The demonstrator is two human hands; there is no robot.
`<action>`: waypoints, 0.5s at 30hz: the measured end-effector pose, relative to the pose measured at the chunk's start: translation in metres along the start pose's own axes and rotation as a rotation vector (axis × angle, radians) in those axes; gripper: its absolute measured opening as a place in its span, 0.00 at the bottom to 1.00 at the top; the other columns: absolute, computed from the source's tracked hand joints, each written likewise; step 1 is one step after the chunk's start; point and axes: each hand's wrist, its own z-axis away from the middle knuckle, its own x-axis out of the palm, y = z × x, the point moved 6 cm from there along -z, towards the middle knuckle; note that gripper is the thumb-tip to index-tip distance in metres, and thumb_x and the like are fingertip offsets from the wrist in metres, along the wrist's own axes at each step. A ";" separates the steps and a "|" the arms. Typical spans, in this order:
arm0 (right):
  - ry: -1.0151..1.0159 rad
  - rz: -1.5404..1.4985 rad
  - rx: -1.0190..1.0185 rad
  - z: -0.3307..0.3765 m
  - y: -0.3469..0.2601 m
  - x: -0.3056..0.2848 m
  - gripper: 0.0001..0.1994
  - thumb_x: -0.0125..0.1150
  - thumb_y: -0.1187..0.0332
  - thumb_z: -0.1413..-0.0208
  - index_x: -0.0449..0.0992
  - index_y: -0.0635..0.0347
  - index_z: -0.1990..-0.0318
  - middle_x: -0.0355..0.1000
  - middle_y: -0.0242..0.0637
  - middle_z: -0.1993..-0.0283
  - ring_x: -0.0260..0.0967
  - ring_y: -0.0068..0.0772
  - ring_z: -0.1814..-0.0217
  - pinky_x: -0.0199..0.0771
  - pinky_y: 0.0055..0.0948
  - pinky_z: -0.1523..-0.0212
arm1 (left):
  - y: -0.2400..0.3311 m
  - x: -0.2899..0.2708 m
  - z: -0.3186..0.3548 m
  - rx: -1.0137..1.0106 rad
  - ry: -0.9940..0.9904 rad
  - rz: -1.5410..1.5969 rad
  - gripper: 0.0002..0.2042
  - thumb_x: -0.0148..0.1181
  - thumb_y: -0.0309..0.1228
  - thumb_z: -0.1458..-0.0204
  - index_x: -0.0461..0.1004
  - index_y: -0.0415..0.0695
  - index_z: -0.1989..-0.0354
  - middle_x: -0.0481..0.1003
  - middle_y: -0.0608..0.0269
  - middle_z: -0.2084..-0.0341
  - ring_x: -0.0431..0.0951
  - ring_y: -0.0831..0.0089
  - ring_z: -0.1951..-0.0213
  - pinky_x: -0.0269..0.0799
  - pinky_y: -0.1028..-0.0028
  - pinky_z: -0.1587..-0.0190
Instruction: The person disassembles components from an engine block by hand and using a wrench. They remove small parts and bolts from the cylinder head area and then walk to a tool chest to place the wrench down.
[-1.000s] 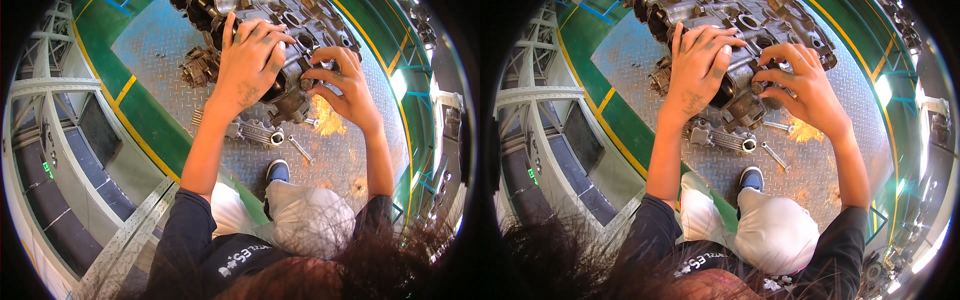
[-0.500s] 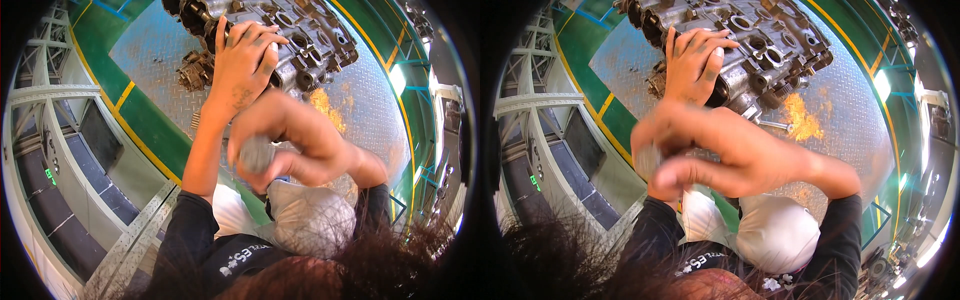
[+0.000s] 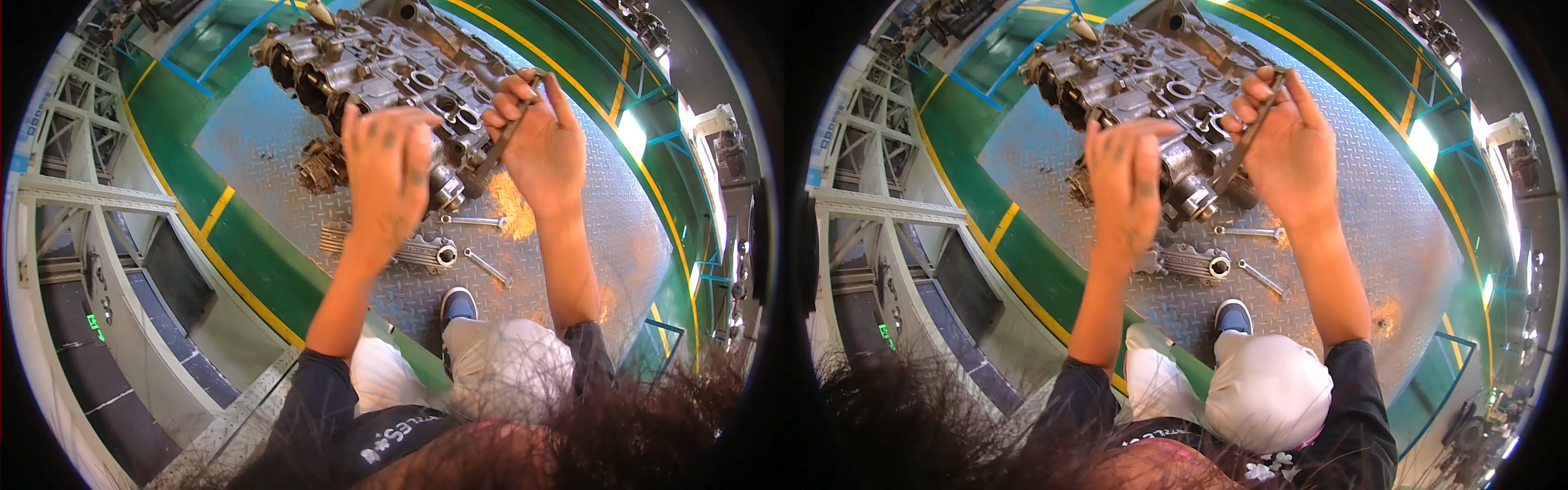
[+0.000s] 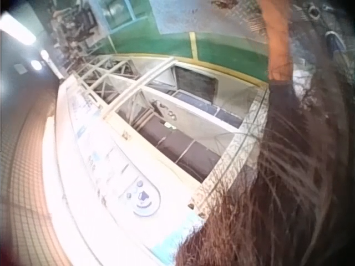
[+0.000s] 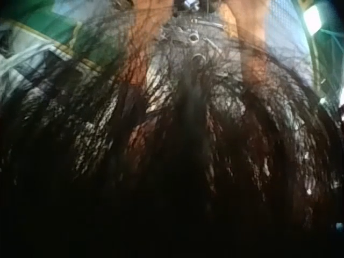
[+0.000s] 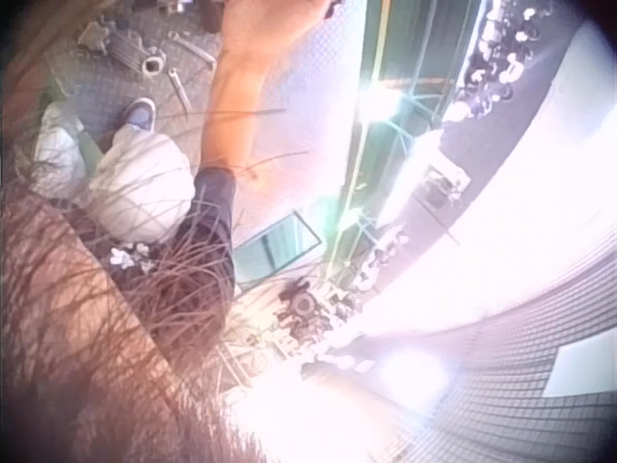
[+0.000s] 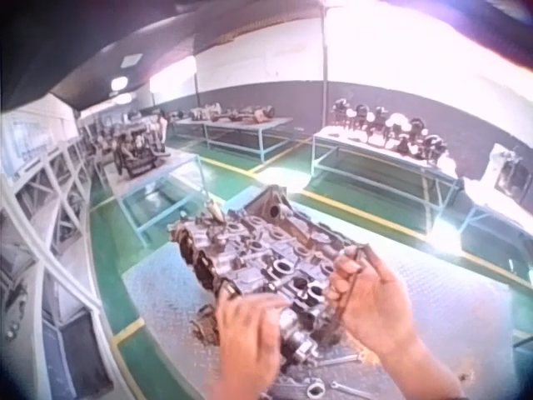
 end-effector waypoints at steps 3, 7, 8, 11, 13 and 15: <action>-0.101 -0.091 0.019 0.008 0.024 0.024 0.16 0.44 0.54 0.25 0.69 0.57 0.55 0.67 0.33 0.59 0.65 0.36 0.53 0.66 0.38 0.46 | 0.039 0.002 0.016 -0.029 -0.113 0.019 0.13 0.52 0.39 0.32 0.77 0.44 0.53 0.78 0.59 0.63 0.76 0.59 0.53 0.56 0.52 0.34; -0.232 0.198 0.091 0.032 0.043 0.044 0.15 0.46 0.55 0.26 0.69 0.58 0.55 0.71 0.40 0.48 0.69 0.41 0.41 0.66 0.42 0.37 | 0.049 -0.027 0.035 -0.144 -0.142 -0.081 0.09 0.61 0.35 0.36 0.75 0.43 0.56 0.78 0.60 0.71 0.76 0.56 0.68 0.67 0.59 0.52; -0.219 0.533 0.074 0.042 0.037 0.041 0.15 0.46 0.55 0.26 0.68 0.59 0.54 0.72 0.41 0.45 0.69 0.41 0.40 0.66 0.42 0.36 | 0.052 -0.033 0.043 -0.136 -0.172 -0.096 0.09 0.61 0.35 0.36 0.75 0.44 0.56 0.78 0.60 0.72 0.76 0.55 0.70 0.68 0.60 0.54; -0.838 0.967 0.279 0.084 0.007 0.009 0.13 0.56 0.62 0.29 0.79 0.61 0.50 0.74 0.41 0.46 0.70 0.36 0.44 0.74 0.39 0.46 | 0.035 -0.040 0.088 -0.232 -0.542 0.183 0.09 0.60 0.36 0.36 0.78 0.45 0.56 0.81 0.55 0.67 0.79 0.53 0.66 0.71 0.61 0.57; -0.588 1.038 0.737 0.114 0.036 -0.034 0.14 0.63 0.61 0.33 0.82 0.58 0.46 0.78 0.39 0.53 0.73 0.30 0.52 0.77 0.31 0.58 | 0.012 -0.025 0.139 -0.391 -0.823 0.320 0.10 0.59 0.37 0.36 0.79 0.45 0.56 0.81 0.53 0.66 0.80 0.51 0.65 0.72 0.60 0.57; -0.309 1.178 0.978 0.137 0.078 -0.087 0.19 0.66 0.59 0.35 0.80 0.59 0.42 0.79 0.37 0.56 0.74 0.26 0.59 0.76 0.25 0.64 | -0.015 -0.008 0.191 -0.583 -0.801 0.134 0.13 0.58 0.41 0.35 0.81 0.45 0.54 0.81 0.51 0.65 0.81 0.49 0.64 0.74 0.59 0.58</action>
